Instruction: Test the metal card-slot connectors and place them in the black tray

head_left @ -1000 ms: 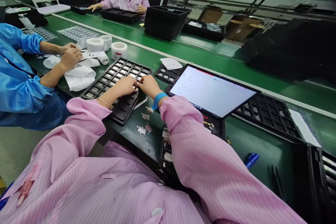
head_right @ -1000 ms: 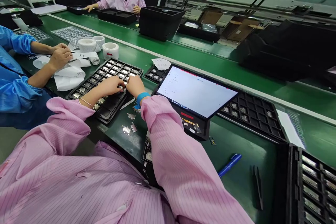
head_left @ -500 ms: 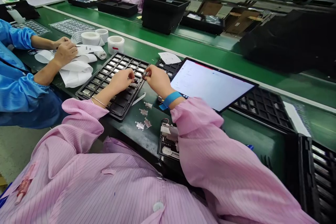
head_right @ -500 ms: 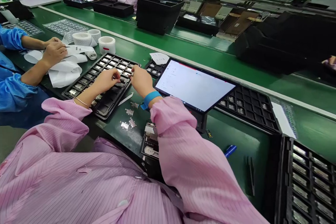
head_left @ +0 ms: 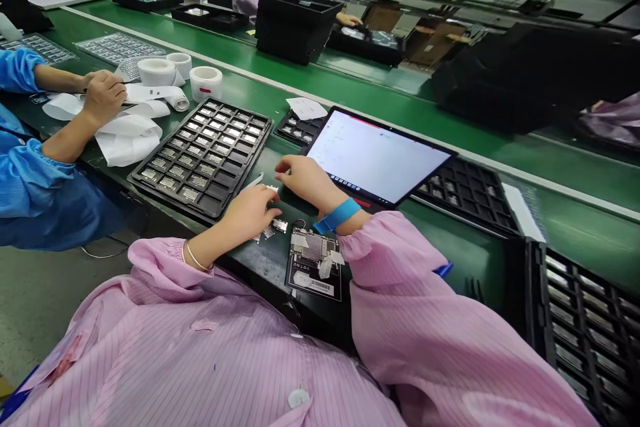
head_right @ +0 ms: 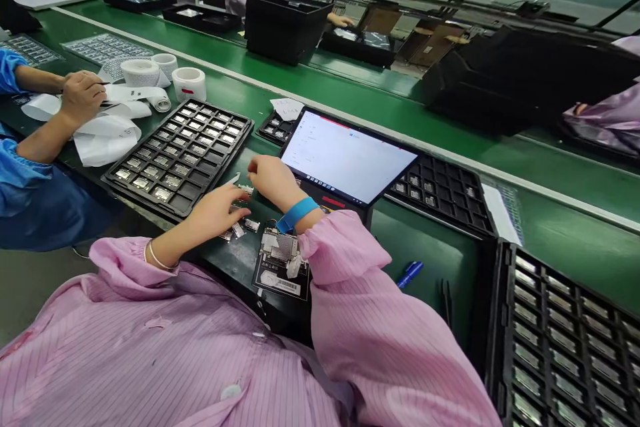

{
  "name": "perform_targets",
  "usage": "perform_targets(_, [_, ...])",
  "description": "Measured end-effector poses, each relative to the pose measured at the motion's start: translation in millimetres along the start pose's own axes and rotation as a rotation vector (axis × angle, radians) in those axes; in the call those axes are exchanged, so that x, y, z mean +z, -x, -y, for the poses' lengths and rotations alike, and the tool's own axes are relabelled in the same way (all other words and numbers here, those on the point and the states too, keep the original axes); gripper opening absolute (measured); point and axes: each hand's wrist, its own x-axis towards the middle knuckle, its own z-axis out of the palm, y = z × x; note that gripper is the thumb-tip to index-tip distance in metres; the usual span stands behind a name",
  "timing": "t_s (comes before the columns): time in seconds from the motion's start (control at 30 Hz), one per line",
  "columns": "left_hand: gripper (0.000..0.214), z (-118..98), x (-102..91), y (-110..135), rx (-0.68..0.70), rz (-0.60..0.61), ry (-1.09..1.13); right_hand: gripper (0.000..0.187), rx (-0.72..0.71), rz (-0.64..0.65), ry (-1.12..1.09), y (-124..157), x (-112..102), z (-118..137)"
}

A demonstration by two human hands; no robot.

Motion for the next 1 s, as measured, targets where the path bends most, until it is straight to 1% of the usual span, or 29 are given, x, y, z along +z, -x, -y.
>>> perform_targets(0.07, [0.021,8.4,-21.4,-3.3,-0.028,-0.086,-0.063,0.019,-0.027,-0.013,0.004,0.3,-6.6,0.2])
perform_targets(0.13, [0.022,22.0,-50.3,-13.6,-0.067,-0.154,-0.129,0.019,-0.057,-0.005,0.014,-1.1,-9.0,1.1])
perform_targets(0.2, [0.023,39.2,-77.2,-34.1,-0.119,-0.186,-0.198,0.020,-0.086,0.013,0.033,-1.4,-7.8,4.5])
perform_targets(0.23, [0.023,48.0,-87.2,-47.8,-0.144,-0.183,-0.230,0.021,-0.100,0.024,0.046,0.1,-6.7,7.6])
perform_targets(0.3, [0.022,63.3,-97.5,-79.5,-0.157,-0.163,-0.291,0.022,-0.126,0.047,0.078,9.2,-5.9,16.8])
perform_targets(0.37, [0.021,73.9,-95.8,-111.1,-0.112,-0.122,-0.336,0.024,-0.160,0.082,0.135,28.3,-9.2,28.9])
perform_targets(0.43, [0.020,80.2,-87.1,-136.7,-0.050,-0.069,-0.366,0.025,-0.229,0.134,0.221,57.1,-17.6,41.0])
perform_targets(0.5, [0.019,85.2,-78.3,-154.3,0.000,-0.025,-0.386,0.025,-0.325,0.166,0.251,92.6,-29.1,49.7])
perform_targets(0.57, [0.018,90.8,-73.7,-165.0,0.038,0.009,-0.393,0.026,-0.346,0.186,0.198,130.1,-39.5,51.9])
perform_targets(0.6, [0.017,94.0,-73.3,-168.5,0.056,0.022,-0.390,0.027,-0.334,0.157,0.153,148.2,-43.0,50.0])
perform_targets(0.67, [0.016,100.4,-75.2,-173.3,0.090,0.037,-0.370,0.036,-0.315,0.070,0.037,180.9,-45.0,40.7])
perform_targets(0.7, [0.016,103.3,-76.7,-174.8,0.105,0.038,-0.356,0.041,-0.293,0.032,-0.020,194.9,-43.5,33.9])
perform_targets(0.77, [0.018,107.9,-78.8,-176.5,0.125,0.037,-0.322,0.043,-0.233,-0.016,-0.109,217.6,-36.7,17.9])
perform_targets(0.9, [0.020,113.2,-78.1,-178.7,0.102,0.037,-0.256,0.042,-0.130,-0.074,-0.153,243.1,-18.9,-11.2])
perform_targets(1.0, [0.035,115.0,-79.6,-185.1,0.048,0.060,-0.204,0.040,-0.099,-0.141,-0.146,252.1,-9.9,-24.6])
